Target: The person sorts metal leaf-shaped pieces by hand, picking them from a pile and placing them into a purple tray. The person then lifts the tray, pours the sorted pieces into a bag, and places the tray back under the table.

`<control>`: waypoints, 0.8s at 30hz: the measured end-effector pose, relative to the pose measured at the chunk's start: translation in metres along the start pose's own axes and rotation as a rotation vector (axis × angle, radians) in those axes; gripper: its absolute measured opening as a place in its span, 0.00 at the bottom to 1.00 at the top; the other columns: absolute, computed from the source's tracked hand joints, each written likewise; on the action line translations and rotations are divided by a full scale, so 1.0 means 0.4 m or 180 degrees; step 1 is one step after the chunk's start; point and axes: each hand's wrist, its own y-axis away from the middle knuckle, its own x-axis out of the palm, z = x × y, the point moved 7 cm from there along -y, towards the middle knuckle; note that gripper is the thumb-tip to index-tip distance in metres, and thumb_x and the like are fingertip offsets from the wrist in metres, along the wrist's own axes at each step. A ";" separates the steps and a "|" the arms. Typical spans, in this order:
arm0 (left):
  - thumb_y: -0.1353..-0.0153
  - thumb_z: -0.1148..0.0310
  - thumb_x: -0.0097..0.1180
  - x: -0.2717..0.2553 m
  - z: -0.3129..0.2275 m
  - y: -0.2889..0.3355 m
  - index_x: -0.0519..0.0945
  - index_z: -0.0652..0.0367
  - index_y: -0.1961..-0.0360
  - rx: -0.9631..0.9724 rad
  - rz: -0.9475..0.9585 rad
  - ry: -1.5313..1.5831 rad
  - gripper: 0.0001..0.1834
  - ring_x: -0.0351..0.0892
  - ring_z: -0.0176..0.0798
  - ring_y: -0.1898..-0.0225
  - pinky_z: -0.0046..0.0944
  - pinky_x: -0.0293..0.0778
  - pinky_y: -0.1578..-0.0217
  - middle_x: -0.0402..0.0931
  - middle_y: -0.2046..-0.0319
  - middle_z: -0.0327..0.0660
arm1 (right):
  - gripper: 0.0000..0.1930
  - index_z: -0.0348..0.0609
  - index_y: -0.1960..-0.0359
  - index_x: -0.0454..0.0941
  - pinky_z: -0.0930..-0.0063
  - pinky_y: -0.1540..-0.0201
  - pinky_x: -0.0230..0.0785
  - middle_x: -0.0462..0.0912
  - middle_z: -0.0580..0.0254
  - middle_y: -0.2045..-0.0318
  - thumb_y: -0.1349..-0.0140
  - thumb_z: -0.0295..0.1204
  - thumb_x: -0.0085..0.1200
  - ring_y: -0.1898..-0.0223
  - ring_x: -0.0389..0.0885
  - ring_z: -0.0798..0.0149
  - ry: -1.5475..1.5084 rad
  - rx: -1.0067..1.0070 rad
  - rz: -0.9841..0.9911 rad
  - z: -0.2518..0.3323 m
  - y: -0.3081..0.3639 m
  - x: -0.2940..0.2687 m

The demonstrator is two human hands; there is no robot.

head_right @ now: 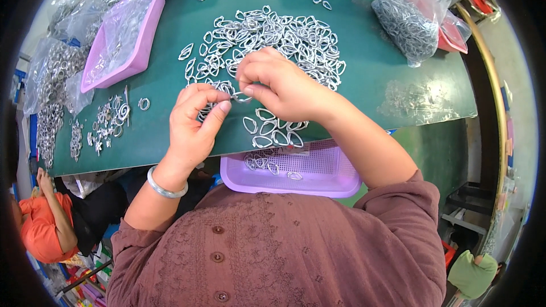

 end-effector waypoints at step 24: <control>0.54 0.76 0.64 0.014 0.004 0.059 0.82 0.54 0.69 0.0595 0.0347 -0.1753 0.09 0.72 0.46 0.55 0.46 0.63 0.52 0.73 0.63 0.38 | 0.04 0.42 0.75 0.79 0.58 0.60 0.72 0.79 0.58 0.73 0.47 0.26 0.52 0.65 0.80 0.52 0.1549 0.0367 0.0119 -0.034 -0.030 0.075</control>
